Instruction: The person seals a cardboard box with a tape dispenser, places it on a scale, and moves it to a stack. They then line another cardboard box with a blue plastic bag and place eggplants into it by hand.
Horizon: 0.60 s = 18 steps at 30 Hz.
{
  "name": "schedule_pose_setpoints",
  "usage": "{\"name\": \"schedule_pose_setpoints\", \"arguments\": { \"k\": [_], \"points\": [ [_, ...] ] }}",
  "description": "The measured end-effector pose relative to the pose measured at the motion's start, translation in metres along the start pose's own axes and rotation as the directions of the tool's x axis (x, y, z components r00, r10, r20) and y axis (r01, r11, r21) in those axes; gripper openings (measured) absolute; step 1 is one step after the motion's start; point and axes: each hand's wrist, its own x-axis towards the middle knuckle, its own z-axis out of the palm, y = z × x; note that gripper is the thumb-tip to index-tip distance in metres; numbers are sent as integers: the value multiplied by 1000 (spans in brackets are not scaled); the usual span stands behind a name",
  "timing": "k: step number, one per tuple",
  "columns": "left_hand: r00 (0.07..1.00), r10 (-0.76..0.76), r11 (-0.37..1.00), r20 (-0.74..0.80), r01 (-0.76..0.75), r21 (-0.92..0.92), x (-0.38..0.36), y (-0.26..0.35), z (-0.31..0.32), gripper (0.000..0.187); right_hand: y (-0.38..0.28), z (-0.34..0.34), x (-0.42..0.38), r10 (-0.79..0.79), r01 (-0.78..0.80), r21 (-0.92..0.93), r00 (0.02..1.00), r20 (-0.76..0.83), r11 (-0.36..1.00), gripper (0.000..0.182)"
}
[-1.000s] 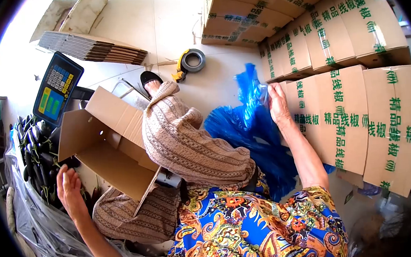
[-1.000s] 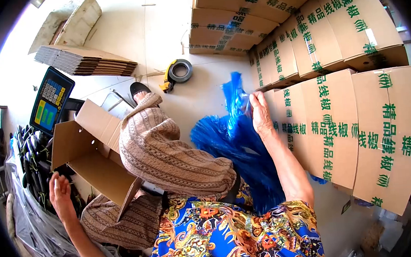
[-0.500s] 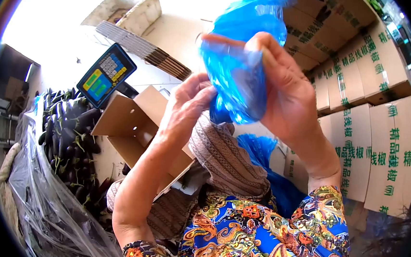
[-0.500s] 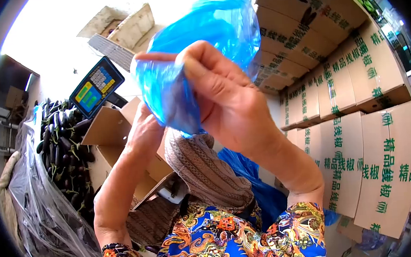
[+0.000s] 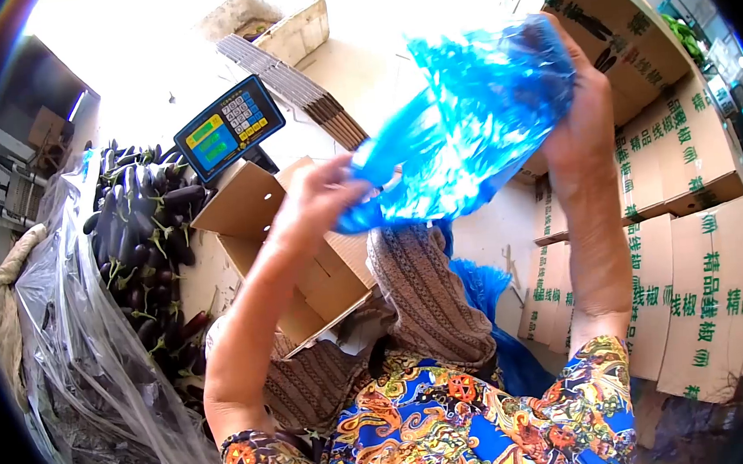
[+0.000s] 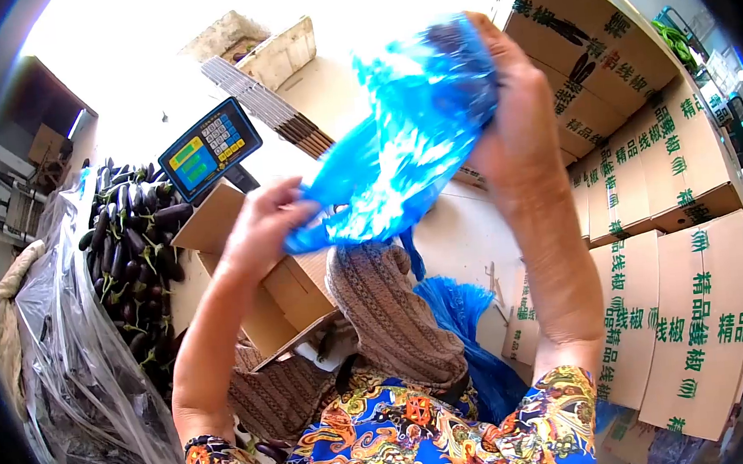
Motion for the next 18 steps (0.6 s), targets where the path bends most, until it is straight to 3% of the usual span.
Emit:
{"name": "schedule_pose_setpoints", "arguments": {
  "k": [1,2,4,6,7,8,10,12,14,15,16,17,18],
  "points": [
    [992,21,993,-124,-35,-112,6,-15,-20,39,-5,-7,5,-9,6,-38,998,-69,999,31],
    [967,27,972,-252,-84,-217,10,-28,-42,33,-4,-22,13,-21,19,67,999,26,998,29],
    [925,99,995,-368,-101,14,4,-36,-88,29,-3,-52,21,86,-94,163,995,58,982,27],
    [901,180,905,-394,5,425,-6,-60,-124,24,-4,-51,16,47,-34,135,995,-90,990,27],
    [900,243,825,-361,3,565,-16,-68,-127,19,-6,-55,16,54,-46,156,998,-45,987,27],
    [924,337,684,-179,-109,722,-25,-83,-135,19,-9,-57,15,61,-60,176,998,0,982,27],
    [985,166,440,-39,-39,897,-52,-108,-134,18,-13,-48,11,36,-39,117,999,22,992,27],
    [996,86,640,-26,-35,768,-72,-109,-121,16,-5,-36,11,23,-24,73,1000,18,997,27],
    [989,-143,782,24,98,616,-79,-66,-99,20,6,-24,13,13,-12,41,1000,-16,999,27],
    [989,-148,939,16,136,317,-84,-43,-81,21,10,-13,11,-20,20,54,1000,-4,998,27],
    [995,-55,991,-82,65,120,-86,-30,-62,20,12,-6,14,-36,36,-9,999,-20,999,27],
    [991,-27,984,-132,3,-177,-84,-18,-41,21,12,1,22,-52,49,-74,998,-38,996,28],
    [976,-137,883,-170,42,-467,-84,4,-13,24,11,9,29,-74,65,-143,996,-55,988,28]
  ]
}}
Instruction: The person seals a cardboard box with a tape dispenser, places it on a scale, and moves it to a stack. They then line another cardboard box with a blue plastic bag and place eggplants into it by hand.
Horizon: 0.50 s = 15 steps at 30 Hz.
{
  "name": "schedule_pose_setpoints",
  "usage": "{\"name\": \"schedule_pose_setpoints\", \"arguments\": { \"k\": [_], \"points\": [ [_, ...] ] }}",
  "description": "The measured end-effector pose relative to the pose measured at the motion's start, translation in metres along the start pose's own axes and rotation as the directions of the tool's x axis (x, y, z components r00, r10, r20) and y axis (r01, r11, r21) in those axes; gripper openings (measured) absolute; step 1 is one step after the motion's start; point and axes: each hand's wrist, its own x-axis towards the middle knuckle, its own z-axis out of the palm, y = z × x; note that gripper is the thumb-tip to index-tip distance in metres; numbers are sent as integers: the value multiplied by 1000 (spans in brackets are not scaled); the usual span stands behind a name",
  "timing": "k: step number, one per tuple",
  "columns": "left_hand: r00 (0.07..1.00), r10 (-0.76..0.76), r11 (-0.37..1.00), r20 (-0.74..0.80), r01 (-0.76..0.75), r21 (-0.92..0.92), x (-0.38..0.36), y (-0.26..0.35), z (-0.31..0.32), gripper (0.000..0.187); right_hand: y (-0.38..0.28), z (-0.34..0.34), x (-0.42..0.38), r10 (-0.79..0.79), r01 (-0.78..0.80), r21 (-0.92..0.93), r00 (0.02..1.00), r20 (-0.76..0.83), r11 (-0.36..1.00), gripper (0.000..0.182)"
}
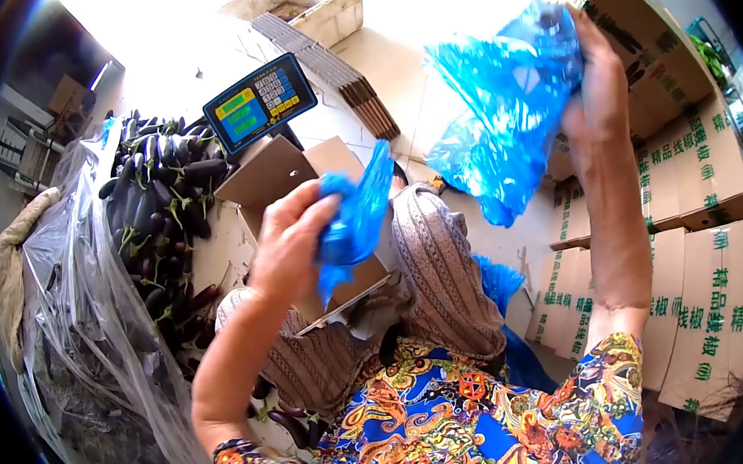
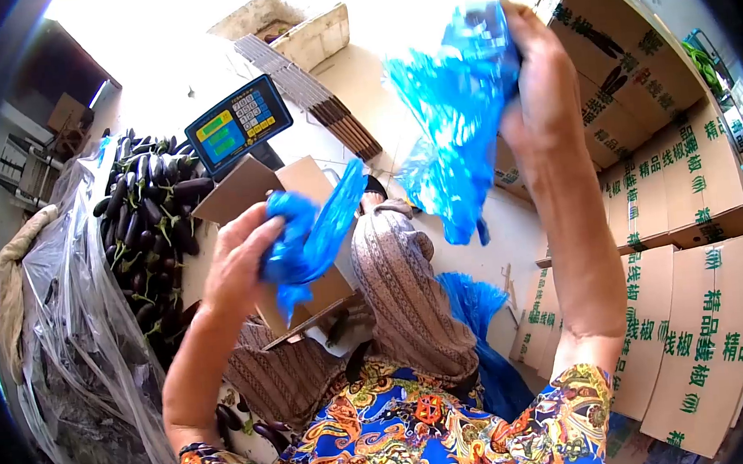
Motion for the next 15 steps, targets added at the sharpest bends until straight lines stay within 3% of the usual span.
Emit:
{"name": "schedule_pose_setpoints", "arguments": {
  "k": [2,4,5,6,7,8,9,10,12,13,14,15],
  "points": [
    [998,-54,996,14,55,-73,-13,-10,58,25,-14,15,17,-74,73,-28,997,0,997,25],
    [928,-189,981,320,162,110,-29,-21,120,28,-23,20,37,-120,102,120,980,156,987,21],
    [853,-249,963,459,166,214,-38,-26,151,30,-28,21,44,-118,98,105,971,206,990,20],
    [781,-110,988,615,16,157,-42,-85,183,33,-33,26,44,-105,94,60,974,200,994,21],
    [611,103,981,785,-193,21,-53,-154,214,37,-36,27,42,-80,72,41,975,208,997,20],
    [387,87,935,918,-351,59,-66,-184,235,34,-38,29,39,-54,50,25,974,218,998,20],
    [26,10,884,1000,-468,4,-72,-208,247,30,-38,31,35,-61,50,57,976,210,997,18],
    [-89,-359,558,929,-818,138,-84,-164,245,27,-40,34,25,-45,30,67,970,239,997,17],
    [-16,-177,671,984,-734,109,-83,-181,226,26,-45,41,4,-54,63,-135,996,69,989,31],
    [198,-31,760,980,-632,152,-75,-162,209,26,-41,36,0,-25,20,34,986,166,999,22],
    [418,88,838,904,-522,159,-57,-134,187,26,-35,31,4,-11,-26,129,960,281,991,25],
    [565,197,888,801,-449,98,-38,-113,166,31,-30,25,9,-11,-81,217,920,392,973,28]
  ]
}}
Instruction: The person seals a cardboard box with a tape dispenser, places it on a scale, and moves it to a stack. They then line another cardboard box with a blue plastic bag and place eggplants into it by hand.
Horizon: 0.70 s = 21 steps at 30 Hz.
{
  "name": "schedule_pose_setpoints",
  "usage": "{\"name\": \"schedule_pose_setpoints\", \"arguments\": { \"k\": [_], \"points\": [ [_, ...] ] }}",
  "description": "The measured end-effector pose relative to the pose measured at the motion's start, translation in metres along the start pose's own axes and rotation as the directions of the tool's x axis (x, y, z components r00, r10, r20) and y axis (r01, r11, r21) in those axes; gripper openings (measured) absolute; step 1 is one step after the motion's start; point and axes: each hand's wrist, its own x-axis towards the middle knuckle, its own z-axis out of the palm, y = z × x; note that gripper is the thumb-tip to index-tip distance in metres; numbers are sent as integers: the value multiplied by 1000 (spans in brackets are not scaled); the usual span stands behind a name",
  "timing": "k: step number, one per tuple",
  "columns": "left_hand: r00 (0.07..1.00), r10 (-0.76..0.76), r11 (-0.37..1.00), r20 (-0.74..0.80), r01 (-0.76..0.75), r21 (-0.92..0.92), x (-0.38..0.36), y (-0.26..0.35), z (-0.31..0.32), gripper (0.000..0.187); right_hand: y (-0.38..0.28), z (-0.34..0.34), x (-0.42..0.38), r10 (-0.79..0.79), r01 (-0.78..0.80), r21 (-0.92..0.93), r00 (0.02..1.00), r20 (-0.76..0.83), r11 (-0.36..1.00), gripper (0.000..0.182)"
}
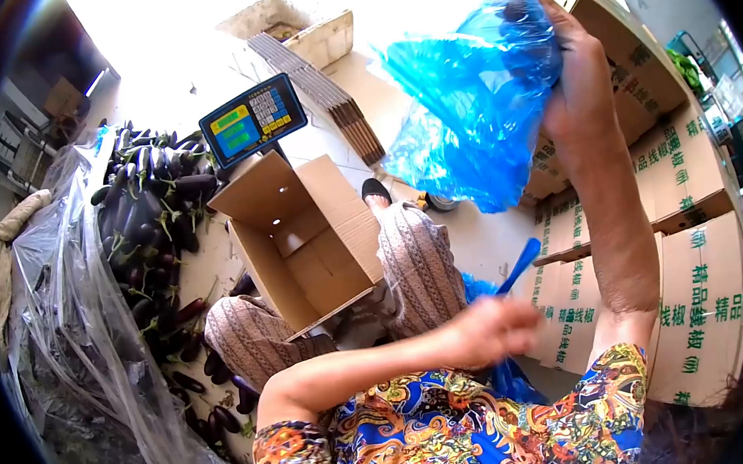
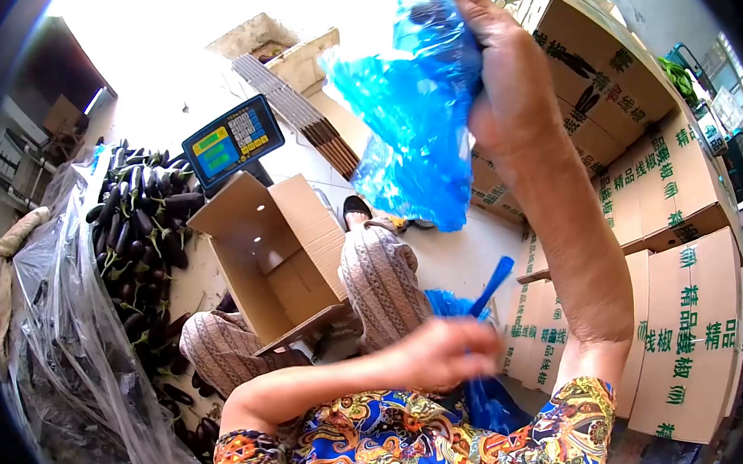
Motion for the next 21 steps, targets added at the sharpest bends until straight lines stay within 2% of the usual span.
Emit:
{"name": "schedule_pose_setpoints", "arguments": {
  "k": [1,2,3,5,6,7,9,10,12,13,14,15,16,17,18,19,20,21],
  "points": [
    [983,-154,967,-103,128,-220,-1,19,-36,50,2,-3,2,17,-29,101,993,117,995,30],
    [932,-167,952,-320,68,-299,-3,25,-56,61,3,30,-3,6,-14,-50,990,-143,999,28],
    [832,-190,932,-521,-14,-362,-2,29,-70,72,11,23,6,29,-48,196,995,97,979,26],
    [741,-84,996,-666,91,-23,5,28,-95,86,20,52,12,26,-23,33,997,-76,999,26],
    [723,-95,995,-685,93,-41,7,29,-99,74,25,78,14,-27,30,32,996,-85,999,21],
    [704,-107,994,-702,93,-58,10,30,-102,62,24,106,10,67,-73,251,997,32,965,18],
    [771,-49,993,-635,-31,-113,10,40,-124,56,32,115,18,65,-86,291,995,80,953,21],
    [672,-13,920,-741,-281,-272,7,44,-132,38,19,129,7,40,-126,397,975,219,909,25],
    [616,47,910,-786,-350,-220,-3,67,-164,48,8,137,2,51,-130,382,977,208,915,27],
    [546,110,947,-831,-312,-80,-7,77,-170,47,7,140,2,60,-136,377,977,207,916,28],
    [624,82,962,-777,-254,-102,-14,82,-169,56,12,148,3,-3,-33,279,992,125,960,29],
    [662,78,972,-745,-216,-91,-17,83,-164,65,17,148,6,-25,-41,324,980,195,945,28],
    [672,89,985,-735,-168,-34,-16,76,-155,75,25,145,12,-52,-50,366,963,264,929,28],
    [673,106,992,-732,-121,33,-16,70,-148,84,30,145,15,-46,-36,328,971,237,944,29],
    [635,129,990,-762,-123,65,-16,68,-149,94,36,146,18,-39,-23,289,977,209,957,29],
    [553,169,981,-816,-174,86,-14,68,-156,87,35,149,16,-30,-31,289,979,204,957,29],
    [415,221,956,-883,-273,111,-16,70,-175,66,33,154,11,-18,-41,289,980,200,957,29],
    [436,155,925,-886,-378,-24,-30,70,-196,52,31,157,7,-10,-51,293,979,202,955,28]
  ]
}}
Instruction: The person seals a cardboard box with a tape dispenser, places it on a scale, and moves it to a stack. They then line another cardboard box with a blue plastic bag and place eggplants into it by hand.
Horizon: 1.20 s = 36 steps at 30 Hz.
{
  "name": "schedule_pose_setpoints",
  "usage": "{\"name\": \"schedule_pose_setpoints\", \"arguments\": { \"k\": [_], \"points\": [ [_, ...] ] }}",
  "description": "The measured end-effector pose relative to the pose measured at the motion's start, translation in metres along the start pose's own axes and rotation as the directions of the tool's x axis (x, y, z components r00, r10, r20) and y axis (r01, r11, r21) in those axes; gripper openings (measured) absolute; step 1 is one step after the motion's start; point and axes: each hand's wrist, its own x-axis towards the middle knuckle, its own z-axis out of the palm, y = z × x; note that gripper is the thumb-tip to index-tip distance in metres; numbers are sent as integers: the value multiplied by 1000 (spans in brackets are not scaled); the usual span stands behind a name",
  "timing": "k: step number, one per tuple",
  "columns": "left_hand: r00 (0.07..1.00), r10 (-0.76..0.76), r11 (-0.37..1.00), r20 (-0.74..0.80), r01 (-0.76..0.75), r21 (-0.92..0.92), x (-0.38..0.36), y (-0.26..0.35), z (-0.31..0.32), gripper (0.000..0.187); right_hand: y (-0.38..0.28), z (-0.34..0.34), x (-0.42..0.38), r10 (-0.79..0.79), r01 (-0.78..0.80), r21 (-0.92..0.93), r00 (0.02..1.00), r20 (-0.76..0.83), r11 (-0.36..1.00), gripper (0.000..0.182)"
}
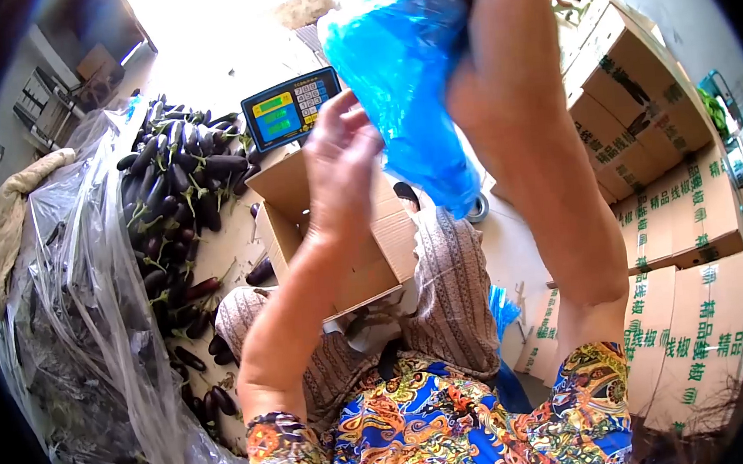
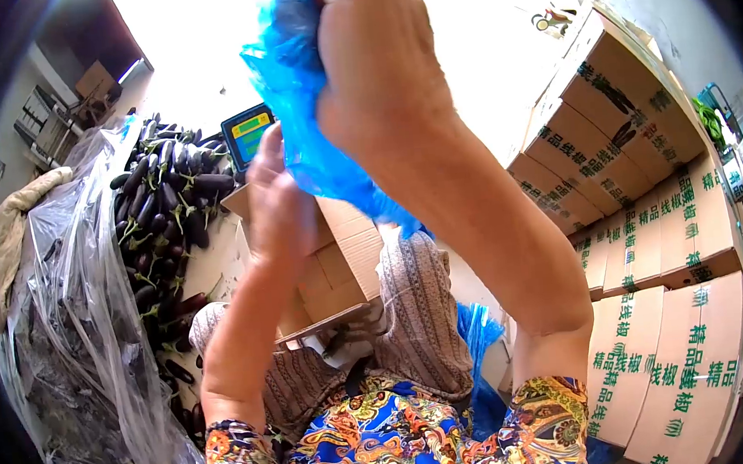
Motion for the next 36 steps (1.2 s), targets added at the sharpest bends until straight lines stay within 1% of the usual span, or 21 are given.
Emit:
{"name": "schedule_pose_setpoints", "arguments": {
  "k": [2,4,5,7,8,9,11,12,14,15,17,20,22,25,28,30,32,33,34,35,36],
  "points": [
    [997,-52,992,-62,58,110,20,16,-33,46,-4,5,-5,6,-6,13,1000,-25,1000,27],
    [987,-108,985,-118,122,124,15,42,-30,52,-3,2,-2,-15,16,16,998,-60,1000,24],
    [994,-64,993,-88,72,92,7,40,-31,62,-5,-11,5,-14,12,20,994,107,1000,21],
    [998,-43,973,-36,50,224,-41,30,-25,89,4,-3,3,-88,88,-57,996,4,994,20],
    [998,-42,945,39,27,325,-60,20,-27,97,9,5,3,-152,140,-148,986,-69,979,19],
    [997,-71,940,19,60,335,-71,19,-24,103,16,7,2,-212,179,-241,970,-116,954,18],
    [999,-51,962,-13,53,268,-65,22,-22,111,40,-13,10,-302,175,-604,946,-115,777,19],
    [989,-41,970,-141,73,230,-53,30,-13,99,48,-12,0,-248,154,-536,963,-107,830,19],
    [982,-187,966,0,184,180,-27,43,-30,63,54,0,-16,-142,114,-574,990,-4,811,17],
    [981,-192,965,-6,190,180,-21,50,-31,47,63,-6,-18,-156,178,-563,984,87,807,15],
    [987,-138,962,-84,154,225,0,54,-46,28,62,-10,-20,-91,129,-580,991,94,804,15],
    [979,8,989,-205,23,147,33,76,-64,20,51,-25,-23,59,-51,-599,998,-6,799,16],
    [978,146,977,-147,-119,177,46,95,-84,18,53,-46,-26,163,-165,-622,985,-61,765,24],
    [979,201,968,-14,-196,157,51,117,-105,17,88,-112,-35,416,-212,-818,908,37,534,44],
    [970,226,960,87,-237,147,56,125,-115,18,104,-129,-51,731,-223,-949,682,11,222,64],
    [958,239,959,160,-259,114,60,129,-116,18,166,-172,-77,539,239,-967,827,158,-83,64],
    [939,264,956,221,-285,64,65,139,-111,19,190,-164,-64,765,9,-996,640,-63,-89,48],
    [937,268,957,224,-285,48,68,144,-111,21,209,-161,-68,688,-2,-998,725,-42,-59,27],
    [942,273,958,196,-286,36,70,147,-110,21,237,-160,-74,597,-36,-998,802,6,58,22],
    [946,278,958,165,-286,26,71,148,-111,22,239,-136,-76,579,-222,-939,814,-29,264,20],
    [951,281,958,131,-286,20,71,149,-112,23,260,-126,-79,541,-225,-913,841,-6,340,21]
  ]
}}
